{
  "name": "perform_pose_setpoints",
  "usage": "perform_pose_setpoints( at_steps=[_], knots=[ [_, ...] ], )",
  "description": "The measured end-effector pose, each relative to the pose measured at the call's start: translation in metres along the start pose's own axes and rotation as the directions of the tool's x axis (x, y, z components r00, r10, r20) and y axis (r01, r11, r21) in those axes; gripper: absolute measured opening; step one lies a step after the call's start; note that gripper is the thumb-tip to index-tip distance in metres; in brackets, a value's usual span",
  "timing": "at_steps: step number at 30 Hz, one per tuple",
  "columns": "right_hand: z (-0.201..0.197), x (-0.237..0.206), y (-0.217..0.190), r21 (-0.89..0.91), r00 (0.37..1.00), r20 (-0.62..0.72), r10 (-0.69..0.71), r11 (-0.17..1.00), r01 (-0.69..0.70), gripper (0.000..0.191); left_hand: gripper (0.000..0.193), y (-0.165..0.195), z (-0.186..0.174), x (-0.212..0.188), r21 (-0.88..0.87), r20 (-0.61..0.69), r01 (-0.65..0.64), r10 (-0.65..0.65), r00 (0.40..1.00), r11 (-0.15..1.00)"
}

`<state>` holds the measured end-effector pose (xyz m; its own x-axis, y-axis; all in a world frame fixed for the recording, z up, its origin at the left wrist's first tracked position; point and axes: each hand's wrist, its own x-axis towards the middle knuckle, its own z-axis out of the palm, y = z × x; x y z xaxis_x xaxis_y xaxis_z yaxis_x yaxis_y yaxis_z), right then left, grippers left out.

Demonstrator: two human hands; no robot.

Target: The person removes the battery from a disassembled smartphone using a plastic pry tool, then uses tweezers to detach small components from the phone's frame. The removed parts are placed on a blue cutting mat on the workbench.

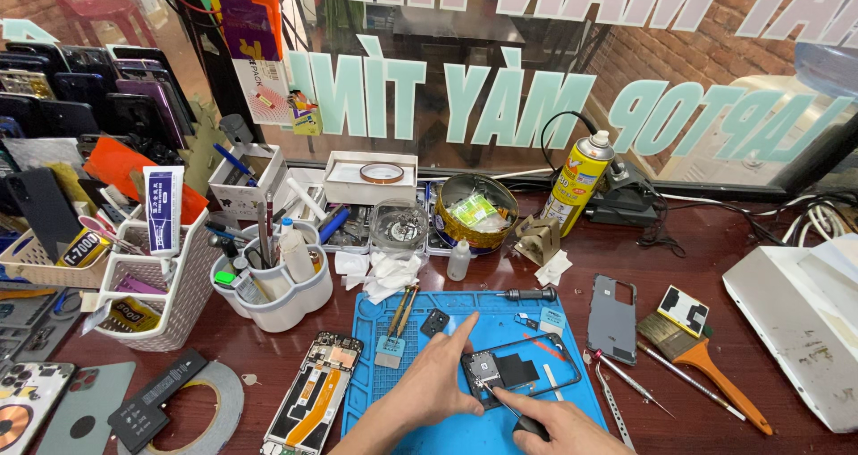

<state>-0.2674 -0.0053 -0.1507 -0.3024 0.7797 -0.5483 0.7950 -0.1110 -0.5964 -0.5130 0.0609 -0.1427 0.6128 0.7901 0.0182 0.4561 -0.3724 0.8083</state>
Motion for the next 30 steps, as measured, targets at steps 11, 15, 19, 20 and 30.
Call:
perform_pose_setpoints(
  at_steps=[11,15,19,20,30],
  knots=[
    [0.002,-0.014,-0.007,0.097,0.994,0.041,0.104,0.989,-0.107,0.067,0.123,0.0,0.005,-0.001,0.098,-0.072,-0.033,0.04,0.997,0.995],
    [0.005,-0.013,-0.005,0.09,1.0,-0.02,-0.015,0.996,0.017,0.069,0.09,0.0,0.006,-0.003,0.275,-0.125,0.01,0.025,0.992,0.961],
    [0.006,-0.01,-0.003,0.046,0.997,-0.019,-0.076,0.996,0.077,0.068,0.071,0.0,0.004,-0.002,0.321,-0.127,0.022,0.02,0.992,0.947],
    [0.006,-0.01,-0.004,0.039,0.989,-0.02,-0.145,0.989,0.146,0.069,0.072,-0.001,0.003,-0.002,0.313,-0.132,0.012,0.031,0.991,0.95],
    [0.015,-0.013,-0.01,0.048,0.997,-0.057,-0.047,0.998,0.05,0.074,0.073,0.001,0.0,-0.002,0.276,-0.126,0.021,0.015,0.992,0.961]
  ],
)
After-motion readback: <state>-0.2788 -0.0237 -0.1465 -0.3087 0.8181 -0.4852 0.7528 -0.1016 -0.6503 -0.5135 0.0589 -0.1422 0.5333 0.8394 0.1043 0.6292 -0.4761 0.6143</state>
